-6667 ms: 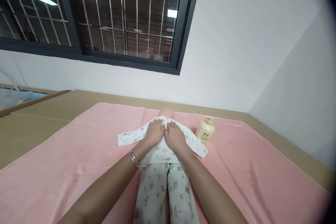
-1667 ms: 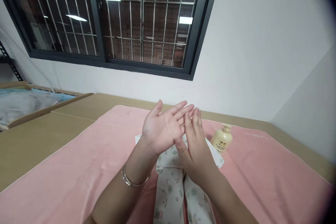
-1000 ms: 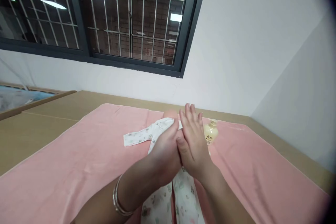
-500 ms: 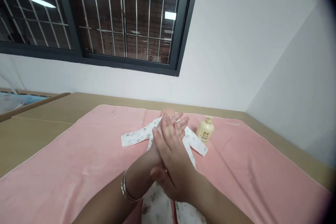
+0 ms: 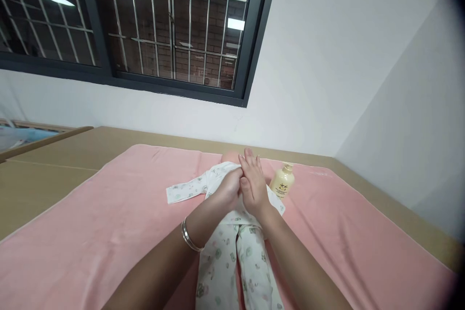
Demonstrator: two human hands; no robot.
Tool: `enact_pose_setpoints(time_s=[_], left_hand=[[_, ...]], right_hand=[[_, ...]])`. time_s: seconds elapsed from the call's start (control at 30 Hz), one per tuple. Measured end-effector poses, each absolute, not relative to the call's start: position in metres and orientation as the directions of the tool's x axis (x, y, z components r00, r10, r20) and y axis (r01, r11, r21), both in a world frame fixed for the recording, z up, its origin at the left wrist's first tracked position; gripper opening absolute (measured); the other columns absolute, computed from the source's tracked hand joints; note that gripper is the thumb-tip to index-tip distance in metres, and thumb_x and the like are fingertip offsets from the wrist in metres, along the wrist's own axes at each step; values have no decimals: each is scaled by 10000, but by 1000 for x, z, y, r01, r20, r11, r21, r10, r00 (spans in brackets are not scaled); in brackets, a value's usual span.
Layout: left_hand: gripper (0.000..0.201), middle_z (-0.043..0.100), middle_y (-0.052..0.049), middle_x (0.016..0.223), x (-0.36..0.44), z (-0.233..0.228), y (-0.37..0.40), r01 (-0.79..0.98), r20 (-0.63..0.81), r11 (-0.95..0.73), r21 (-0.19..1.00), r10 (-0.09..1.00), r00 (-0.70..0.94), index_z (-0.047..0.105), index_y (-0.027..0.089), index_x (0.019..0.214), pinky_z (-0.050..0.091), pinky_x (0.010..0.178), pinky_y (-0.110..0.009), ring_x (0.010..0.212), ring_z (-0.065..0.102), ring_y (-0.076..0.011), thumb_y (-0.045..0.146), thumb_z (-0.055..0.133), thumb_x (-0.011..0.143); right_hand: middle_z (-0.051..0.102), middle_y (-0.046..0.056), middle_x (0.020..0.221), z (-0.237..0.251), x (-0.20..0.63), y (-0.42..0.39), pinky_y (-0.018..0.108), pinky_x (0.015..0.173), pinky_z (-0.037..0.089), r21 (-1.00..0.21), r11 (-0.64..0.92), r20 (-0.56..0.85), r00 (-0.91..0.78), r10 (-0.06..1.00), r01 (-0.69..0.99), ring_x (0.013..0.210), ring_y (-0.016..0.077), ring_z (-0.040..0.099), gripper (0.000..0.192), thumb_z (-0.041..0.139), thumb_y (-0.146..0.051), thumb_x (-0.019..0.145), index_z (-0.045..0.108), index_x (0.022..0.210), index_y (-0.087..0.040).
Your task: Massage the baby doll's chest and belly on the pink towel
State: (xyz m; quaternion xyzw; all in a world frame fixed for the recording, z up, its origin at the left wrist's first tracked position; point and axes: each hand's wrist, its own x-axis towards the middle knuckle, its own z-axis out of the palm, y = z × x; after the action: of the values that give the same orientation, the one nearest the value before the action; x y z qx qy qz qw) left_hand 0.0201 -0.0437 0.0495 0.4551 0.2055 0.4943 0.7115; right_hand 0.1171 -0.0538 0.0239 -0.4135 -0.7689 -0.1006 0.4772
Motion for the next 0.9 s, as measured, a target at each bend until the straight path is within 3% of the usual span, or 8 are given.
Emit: enact_pose_setpoints(time_s=[0.07, 0.13, 0.2, 0.4, 0.6, 0.73, 0.8, 0.9], left_hand=[[252, 685, -105, 1139, 13, 39, -15, -421, 223, -87, 903, 932, 286, 672, 152, 992, 431, 1010, -374, 1157, 580, -262, 254, 510, 829], [257, 695, -105, 1109, 5, 24, 13, -115, 267, -262, 958, 963, 27, 666, 155, 960, 463, 953, -346, 1082, 616, -236, 232, 463, 823], [264, 711, -112, 1048, -3, 7, 33, 110, 304, -295, 949, 950, -74, 671, 150, 877, 475, 916, -352, 1008, 637, -232, 226, 422, 830], [270, 725, -83, 989, -2, -35, 45, 265, 399, -361, 894, 911, -107, 687, 184, 853, 454, 948, -378, 999, 638, -229, 239, 423, 855], [284, 693, -96, 1104, 6, -48, 42, 336, 498, -443, 831, 862, -95, 684, 174, 969, 413, 1023, -387, 1091, 601, -223, 204, 423, 863], [283, 688, -89, 1115, 4, -50, 43, 385, 532, -464, 798, 842, -88, 680, 180, 980, 414, 1030, -401, 1105, 592, -229, 190, 423, 860], [287, 685, -88, 1118, 3, -53, 44, 419, 540, -458, 784, 836, -97, 678, 182, 975, 419, 1032, -402, 1113, 589, -227, 173, 420, 850], [300, 678, -94, 1133, 2, -57, 47, 486, 541, -432, 759, 835, -102, 676, 183, 956, 396, 1062, -417, 1157, 567, -230, 143, 403, 839]], right_hand=[[320, 90, 1535, 12, 112, -45, 518, 1166, 170, -384, 600, 754, -137, 642, 702, 1427, 238, 256, 544, 210, -412, 1005, 286, 1495, -190], [452, 95, 1456, 1, 105, -39, 436, 1145, 271, -525, 548, 646, -114, 755, 652, 1366, 215, 384, 525, 225, -405, 1008, 387, 1452, -177], [527, 86, 1394, -9, 100, -33, 382, 1116, 325, -585, 498, 540, -150, 828, 640, 1316, 197, 453, 495, 240, -378, 1007, 482, 1391, -180], [400, 14, 1495, -24, 111, -10, 450, 1178, 103, -372, 523, 390, -382, 838, 767, 1435, 198, 230, 469, 386, -212, 936, 475, 1394, -256], [282, 138, 1543, -31, 137, 6, 419, 1163, 156, -452, 202, 294, -68, 953, 869, 1442, 250, 208, 587, 277, -457, 993, 373, 1455, -108], [359, 207, 1492, -33, 119, -7, 451, 1148, 166, -363, 75, 322, 49, 946, 929, 1420, 292, 257, 571, 272, -378, 991, 367, 1445, -45], [360, 204, 1492, -33, 107, -15, 458, 1146, 165, -307, 123, 353, -8, 936, 944, 1421, 302, 248, 542, 322, -310, 969, 382, 1438, -45], [372, 135, 1502, -32, 103, -17, 432, 1163, 131, -269, 346, 379, -232, 896, 899, 1433, 254, 229, 511, 351, -215, 939, 410, 1435, -107]])
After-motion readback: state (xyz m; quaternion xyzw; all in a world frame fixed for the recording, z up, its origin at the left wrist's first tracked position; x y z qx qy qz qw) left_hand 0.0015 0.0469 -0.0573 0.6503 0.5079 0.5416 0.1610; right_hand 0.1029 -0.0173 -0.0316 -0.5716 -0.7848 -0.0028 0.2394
